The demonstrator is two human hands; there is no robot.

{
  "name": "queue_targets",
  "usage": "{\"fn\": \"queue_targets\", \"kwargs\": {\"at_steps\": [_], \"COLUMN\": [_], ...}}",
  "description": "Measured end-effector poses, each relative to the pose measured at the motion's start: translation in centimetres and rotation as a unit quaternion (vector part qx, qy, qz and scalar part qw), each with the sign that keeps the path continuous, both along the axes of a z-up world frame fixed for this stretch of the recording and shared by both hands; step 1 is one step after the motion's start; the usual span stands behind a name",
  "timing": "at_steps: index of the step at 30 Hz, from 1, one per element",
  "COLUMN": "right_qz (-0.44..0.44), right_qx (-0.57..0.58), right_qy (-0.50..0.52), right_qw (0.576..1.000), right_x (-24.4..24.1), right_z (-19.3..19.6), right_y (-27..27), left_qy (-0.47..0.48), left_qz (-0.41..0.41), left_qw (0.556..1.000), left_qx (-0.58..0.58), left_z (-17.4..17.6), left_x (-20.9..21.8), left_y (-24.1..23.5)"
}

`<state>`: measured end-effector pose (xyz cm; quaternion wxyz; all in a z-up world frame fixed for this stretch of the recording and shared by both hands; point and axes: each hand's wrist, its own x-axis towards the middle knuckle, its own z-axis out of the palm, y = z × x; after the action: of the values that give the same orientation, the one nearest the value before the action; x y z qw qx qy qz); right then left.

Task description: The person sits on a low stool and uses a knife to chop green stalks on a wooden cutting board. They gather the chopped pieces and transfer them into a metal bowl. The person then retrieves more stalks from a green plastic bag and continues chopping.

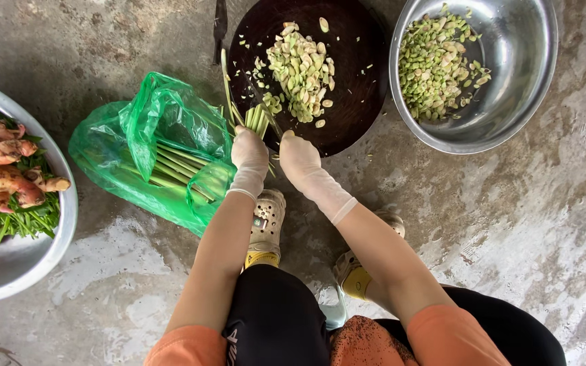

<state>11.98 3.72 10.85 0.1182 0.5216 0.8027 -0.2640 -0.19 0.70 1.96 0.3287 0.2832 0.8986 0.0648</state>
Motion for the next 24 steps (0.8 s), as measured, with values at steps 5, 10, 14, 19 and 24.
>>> {"fn": "queue_targets", "kwargs": {"at_steps": [5,10,14,19,24], "right_qz": [-0.049,-0.025,-0.001,0.006,0.005], "right_qx": [0.001,0.035,0.027,0.036,-0.017], "right_qy": [0.003,0.062,0.067,0.013,-0.045], "right_qw": [0.999,0.997,0.997,0.999,0.999], "right_x": [-2.5,-0.8,0.5,1.0,0.2], "right_z": [-1.8,-2.2,-0.7,1.5,1.1], "right_y": [0.3,1.4,2.1,0.2,-0.6], "left_qy": [-0.014,-0.035,-0.03,-0.031,-0.02], "left_qz": [-0.005,-0.001,0.03,0.037,0.008], "left_qw": [1.0,0.999,0.999,0.999,1.0], "left_qx": [-0.002,-0.01,-0.015,0.0,-0.009], "left_z": [1.6,2.1,1.2,0.2,-0.8], "left_x": [-0.2,-0.1,-0.3,-0.1,-0.2], "left_y": [0.2,0.2,0.7,0.4,0.3]}}
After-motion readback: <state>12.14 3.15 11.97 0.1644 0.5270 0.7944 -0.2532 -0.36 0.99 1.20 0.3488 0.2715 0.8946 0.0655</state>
